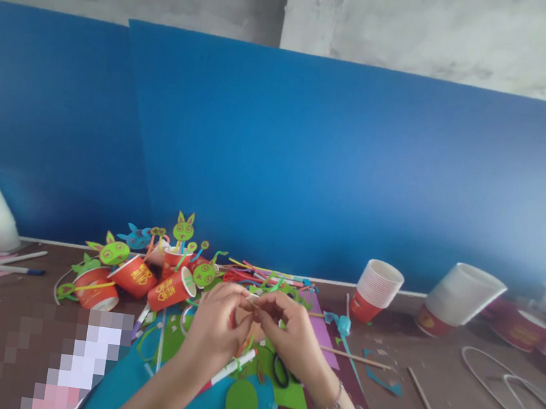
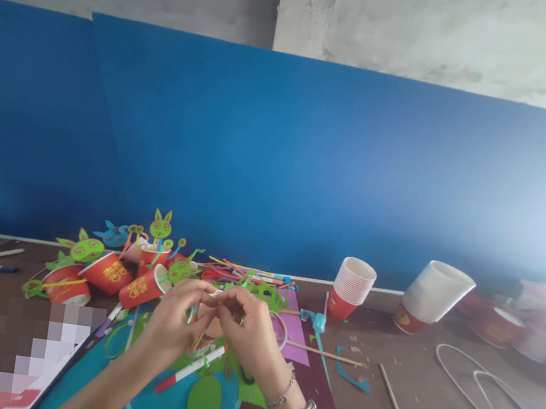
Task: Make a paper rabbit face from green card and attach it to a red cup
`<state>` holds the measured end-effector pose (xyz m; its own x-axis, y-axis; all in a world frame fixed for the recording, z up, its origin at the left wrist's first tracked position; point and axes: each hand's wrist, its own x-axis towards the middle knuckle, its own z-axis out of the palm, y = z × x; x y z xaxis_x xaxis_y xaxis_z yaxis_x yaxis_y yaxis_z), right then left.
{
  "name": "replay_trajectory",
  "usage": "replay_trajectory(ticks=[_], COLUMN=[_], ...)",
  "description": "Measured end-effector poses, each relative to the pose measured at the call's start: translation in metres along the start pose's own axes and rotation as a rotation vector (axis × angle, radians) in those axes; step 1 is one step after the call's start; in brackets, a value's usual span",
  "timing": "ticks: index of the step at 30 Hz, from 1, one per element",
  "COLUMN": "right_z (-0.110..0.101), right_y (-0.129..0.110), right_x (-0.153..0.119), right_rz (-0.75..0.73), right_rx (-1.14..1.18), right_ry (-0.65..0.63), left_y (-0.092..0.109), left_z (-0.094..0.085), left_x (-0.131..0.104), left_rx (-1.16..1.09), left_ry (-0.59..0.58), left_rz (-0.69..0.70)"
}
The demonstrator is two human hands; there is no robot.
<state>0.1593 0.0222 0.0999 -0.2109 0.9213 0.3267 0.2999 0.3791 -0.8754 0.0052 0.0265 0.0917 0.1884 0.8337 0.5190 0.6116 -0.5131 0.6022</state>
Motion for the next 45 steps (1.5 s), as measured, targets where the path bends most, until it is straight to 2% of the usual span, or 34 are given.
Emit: replay_trajectory(ticks=[3,6,9,22,35,39,45], right_z=[0.002,0.004,0.005,0.009,0.015,0.014,0.003], right_y=[0.002,0.004,0.004,0.001,0.003,0.004,0.005], right_x=[0.001,0.002,0.003,0.0,0.0,0.0,0.0], right_rz=[0.01,0.051,0.102,0.188,0.189,0.177,0.067], right_rx=[0.005,0.013,-0.065,-0.133,-0.14,-0.15,-0.313], right_ry=[0.013,0.077,0.122,0.121,0.167,0.15,0.221], left_y=[-0.001,0.0,0.002,0.006,0.004,0.006,-0.004], left_z=[-0.001,-0.001,-0.002,0.001,0.004,0.002,0.001], left_x=[0.0,0.001,0.0,-0.009,-0.01,-0.008,0.001], left_rx=[0.04,0.078,0.122,0.28,0.328,0.286,-0.042], left_ry=[0.022,0.073,0.08,0.16,0.188,0.183,0.025], left_rz=[-0.011,-0.021,-0.02,0.142,0.179,0.144,-0.091])
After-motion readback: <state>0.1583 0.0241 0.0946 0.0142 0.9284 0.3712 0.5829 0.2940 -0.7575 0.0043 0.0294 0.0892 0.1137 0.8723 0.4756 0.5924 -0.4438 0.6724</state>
